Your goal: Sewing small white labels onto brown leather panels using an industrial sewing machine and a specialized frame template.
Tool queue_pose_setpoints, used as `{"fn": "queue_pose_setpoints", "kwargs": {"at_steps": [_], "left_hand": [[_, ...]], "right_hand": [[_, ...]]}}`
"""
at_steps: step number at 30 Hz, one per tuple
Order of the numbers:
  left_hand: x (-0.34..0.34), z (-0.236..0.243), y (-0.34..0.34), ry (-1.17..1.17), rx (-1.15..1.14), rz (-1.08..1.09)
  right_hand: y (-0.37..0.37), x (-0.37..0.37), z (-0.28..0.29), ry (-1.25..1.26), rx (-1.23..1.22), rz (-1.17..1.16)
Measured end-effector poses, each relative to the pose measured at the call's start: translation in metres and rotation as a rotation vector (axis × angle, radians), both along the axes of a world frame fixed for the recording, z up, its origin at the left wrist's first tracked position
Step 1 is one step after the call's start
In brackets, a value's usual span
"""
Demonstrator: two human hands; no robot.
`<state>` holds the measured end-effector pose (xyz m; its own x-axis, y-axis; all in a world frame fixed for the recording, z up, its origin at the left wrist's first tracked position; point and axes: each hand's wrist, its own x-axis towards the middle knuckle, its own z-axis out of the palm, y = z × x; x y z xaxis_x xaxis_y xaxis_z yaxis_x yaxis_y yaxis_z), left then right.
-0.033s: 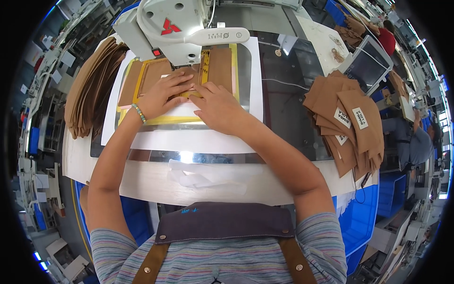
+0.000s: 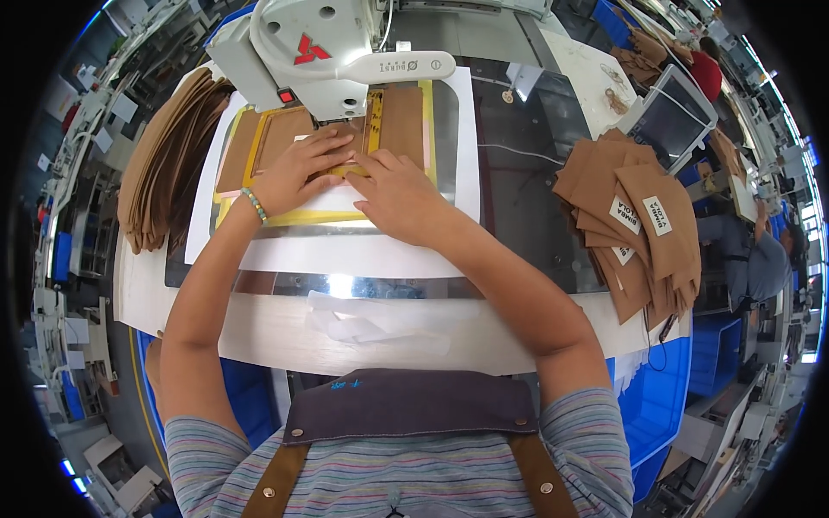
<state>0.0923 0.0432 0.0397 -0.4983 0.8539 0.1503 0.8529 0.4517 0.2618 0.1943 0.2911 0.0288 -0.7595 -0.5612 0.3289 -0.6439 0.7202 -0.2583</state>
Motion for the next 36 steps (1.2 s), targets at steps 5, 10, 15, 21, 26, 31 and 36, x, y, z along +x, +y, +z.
{"fn": "queue_pose_setpoints", "kwargs": {"at_steps": [5,10,15,21,26,31,36], "left_hand": [[-0.017,-0.008,0.006,0.054,0.05,-0.011],[-0.031,-0.022,0.006,0.06,0.063,0.084],[-0.029,-0.031,0.01,-0.102,0.203,0.18],[-0.037,-0.024,-0.017,-0.085,0.381,0.32],[-0.088,-0.037,-0.095,0.066,0.346,0.605],[-0.098,-0.075,-0.152,0.259,0.002,0.861],[-0.091,-0.077,-0.146,0.271,0.087,0.757]], "right_hand": [[0.008,-0.002,-0.01,0.04,0.011,-0.028],[0.016,-0.005,-0.016,0.116,-0.001,-0.036],[0.021,-0.009,-0.014,0.12,-0.098,0.013],[0.024,-0.009,-0.016,0.122,-0.153,0.04],[0.022,-0.007,-0.014,0.122,-0.146,0.074],[0.026,-0.007,-0.008,0.14,-0.138,0.057],[0.039,0.004,0.023,0.214,-0.231,0.01]]}}
